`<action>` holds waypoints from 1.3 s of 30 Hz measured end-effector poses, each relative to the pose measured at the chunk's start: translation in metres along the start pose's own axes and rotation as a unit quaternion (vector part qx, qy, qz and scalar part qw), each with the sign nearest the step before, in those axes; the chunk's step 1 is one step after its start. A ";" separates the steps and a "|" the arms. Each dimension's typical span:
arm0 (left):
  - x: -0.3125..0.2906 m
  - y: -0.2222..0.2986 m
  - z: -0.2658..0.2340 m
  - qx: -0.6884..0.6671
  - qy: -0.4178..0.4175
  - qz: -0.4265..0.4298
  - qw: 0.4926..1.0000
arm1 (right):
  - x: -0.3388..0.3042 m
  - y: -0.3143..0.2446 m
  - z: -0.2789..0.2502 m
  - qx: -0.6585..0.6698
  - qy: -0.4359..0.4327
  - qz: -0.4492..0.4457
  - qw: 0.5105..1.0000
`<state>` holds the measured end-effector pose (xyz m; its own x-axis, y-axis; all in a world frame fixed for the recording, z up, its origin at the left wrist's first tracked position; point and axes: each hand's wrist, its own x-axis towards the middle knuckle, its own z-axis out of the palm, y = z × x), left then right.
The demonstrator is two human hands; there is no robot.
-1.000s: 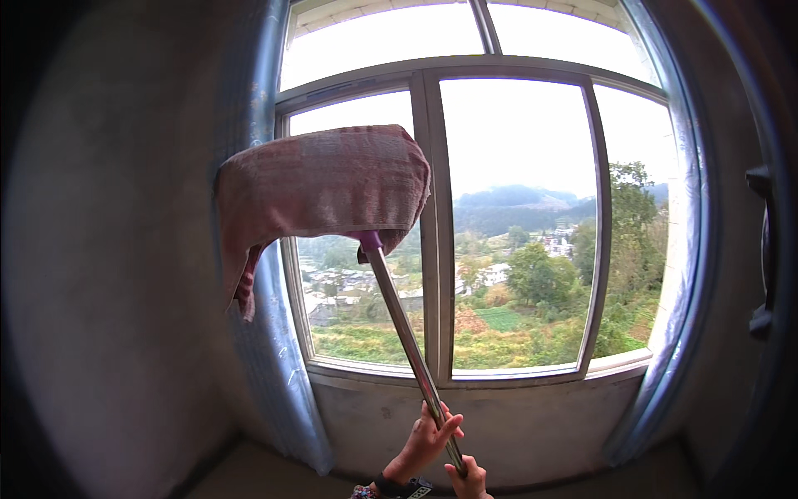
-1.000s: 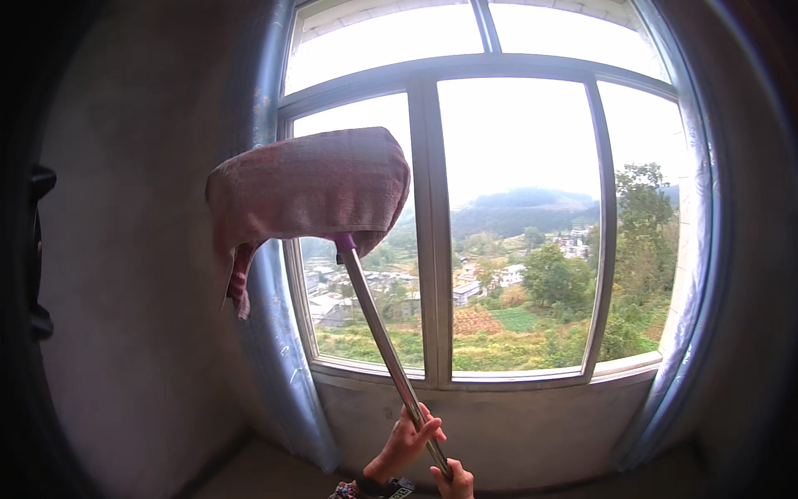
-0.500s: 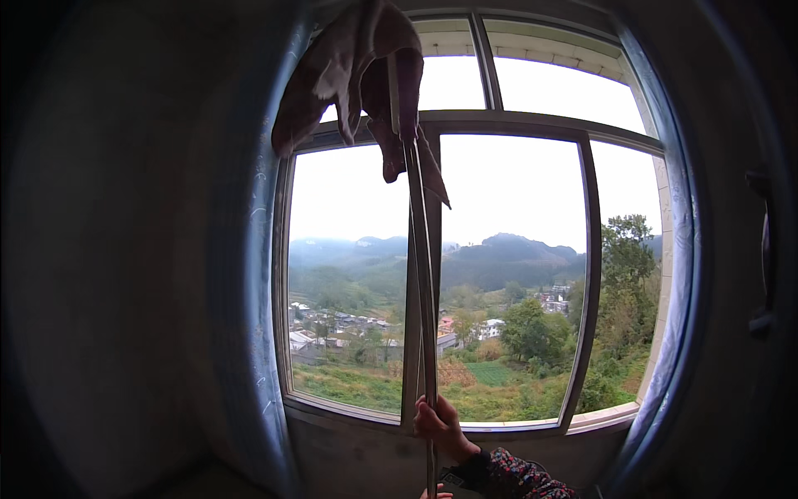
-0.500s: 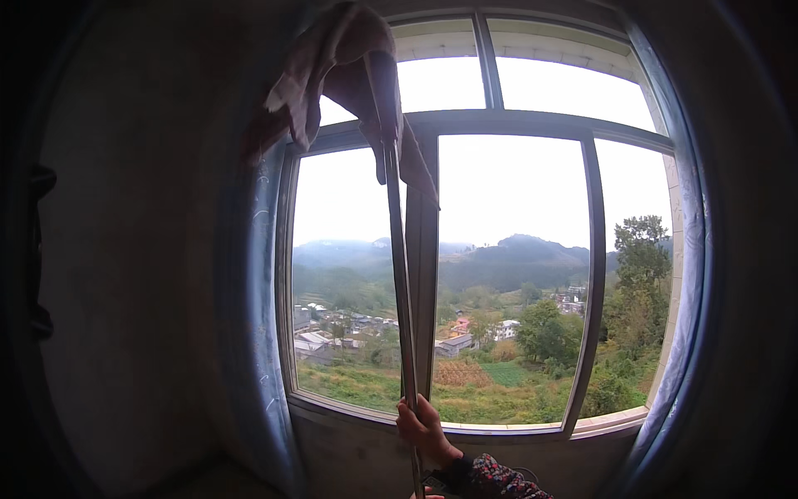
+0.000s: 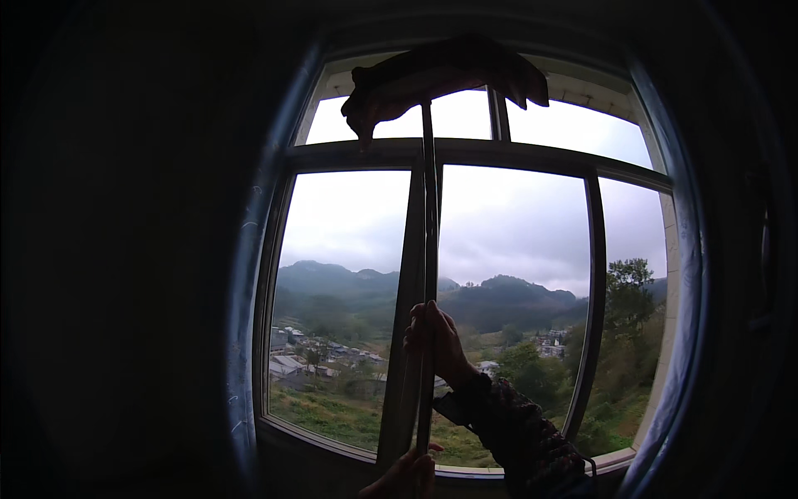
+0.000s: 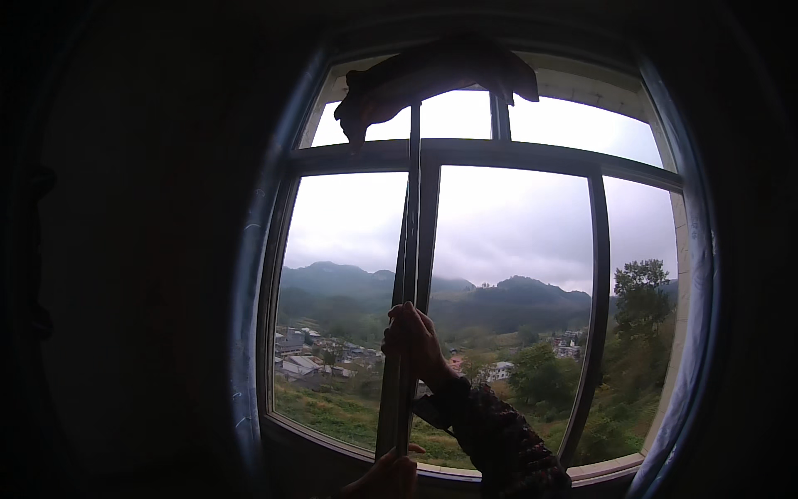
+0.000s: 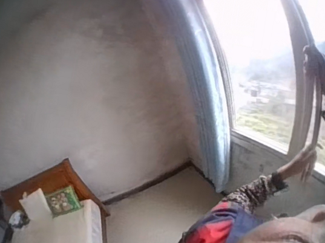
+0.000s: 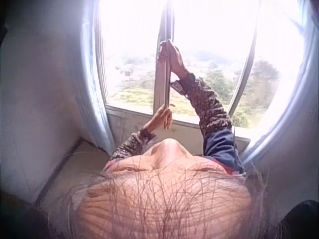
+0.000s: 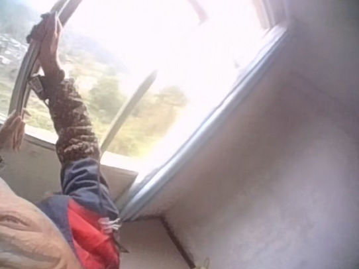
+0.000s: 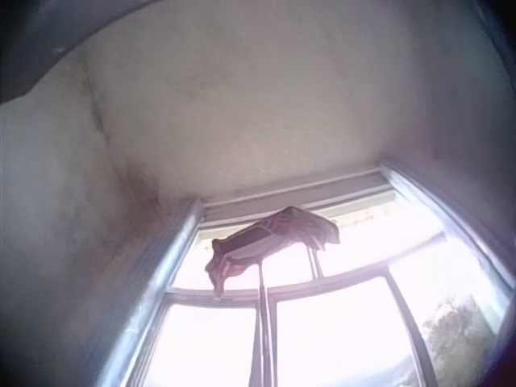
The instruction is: The person scrapes debris from the window sill using a red-handled tool, then wipes the window glass with a cloth attached to a broom handle. The person handles a brush, a red-handled scraper, a cloth, a bucket, and a broom.
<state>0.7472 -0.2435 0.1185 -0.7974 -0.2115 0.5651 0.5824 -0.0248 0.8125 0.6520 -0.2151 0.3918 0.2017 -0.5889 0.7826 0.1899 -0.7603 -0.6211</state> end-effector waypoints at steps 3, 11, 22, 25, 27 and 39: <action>0.048 0.031 -0.034 -0.170 -0.102 -0.001 0.980 | 0.044 -0.010 -0.024 -0.146 0.057 0.002 0.988; 0.129 0.117 -0.053 -0.087 -0.098 0.080 0.988 | 0.091 -0.008 -0.055 -0.503 0.176 0.057 0.844; 0.144 0.173 -0.071 -0.086 -0.272 0.117 0.951 | -0.090 0.025 0.128 -0.788 0.215 -0.037 0.575; 0.146 0.175 -0.054 -0.081 -0.272 0.166 0.944 | -0.110 0.045 0.177 -0.866 0.136 0.056 0.478; 0.150 0.175 -0.038 -0.064 -0.270 0.190 0.942 | -0.109 0.062 0.193 -0.908 0.179 -0.025 0.377; 0.143 0.210 0.051 -0.166 -0.347 0.191 0.903 | -0.087 0.014 0.188 -0.954 0.286 0.081 0.022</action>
<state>0.7470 -0.2292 0.3772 -0.3691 0.3935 0.8420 0.7588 -0.3955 0.5175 0.8179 -0.1230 0.3073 -0.0985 -0.1178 0.9881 -0.2652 0.9602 0.0880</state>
